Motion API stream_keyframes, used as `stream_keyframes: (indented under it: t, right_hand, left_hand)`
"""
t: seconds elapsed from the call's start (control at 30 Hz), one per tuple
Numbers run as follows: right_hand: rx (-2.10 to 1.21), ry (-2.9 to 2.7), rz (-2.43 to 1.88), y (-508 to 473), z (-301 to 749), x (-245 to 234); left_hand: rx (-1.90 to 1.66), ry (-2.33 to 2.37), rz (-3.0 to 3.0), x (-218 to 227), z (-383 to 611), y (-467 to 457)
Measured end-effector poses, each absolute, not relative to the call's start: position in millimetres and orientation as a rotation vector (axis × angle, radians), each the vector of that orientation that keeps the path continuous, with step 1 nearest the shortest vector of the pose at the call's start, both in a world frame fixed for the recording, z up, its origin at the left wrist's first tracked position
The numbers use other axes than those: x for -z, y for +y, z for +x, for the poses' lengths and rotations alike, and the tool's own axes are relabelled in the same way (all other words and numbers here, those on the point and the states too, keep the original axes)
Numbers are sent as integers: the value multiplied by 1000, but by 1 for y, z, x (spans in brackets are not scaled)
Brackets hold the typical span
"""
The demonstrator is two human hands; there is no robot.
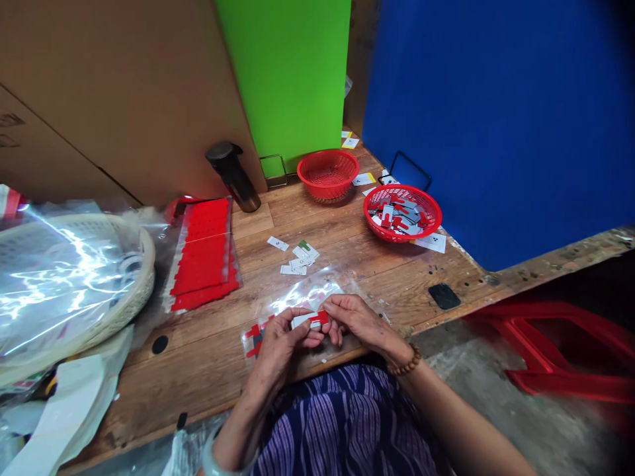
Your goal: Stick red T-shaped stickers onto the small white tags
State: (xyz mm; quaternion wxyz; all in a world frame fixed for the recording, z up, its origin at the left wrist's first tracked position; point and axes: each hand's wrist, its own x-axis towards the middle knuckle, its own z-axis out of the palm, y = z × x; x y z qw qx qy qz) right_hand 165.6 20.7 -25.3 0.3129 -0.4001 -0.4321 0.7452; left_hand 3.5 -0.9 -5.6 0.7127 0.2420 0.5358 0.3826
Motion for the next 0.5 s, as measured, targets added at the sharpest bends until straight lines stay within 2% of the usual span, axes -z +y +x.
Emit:
stream_keyframes:
  t: [0.27,0.5]
  right_hand:
    - [-1974,-1190,-1087,21,165,22]
    - [-1813,-1293,-1211,20,160,21]
  left_hand:
    - [-822,1174,555,5,1,-1]
    - [-826,1249,661,6,4,0]
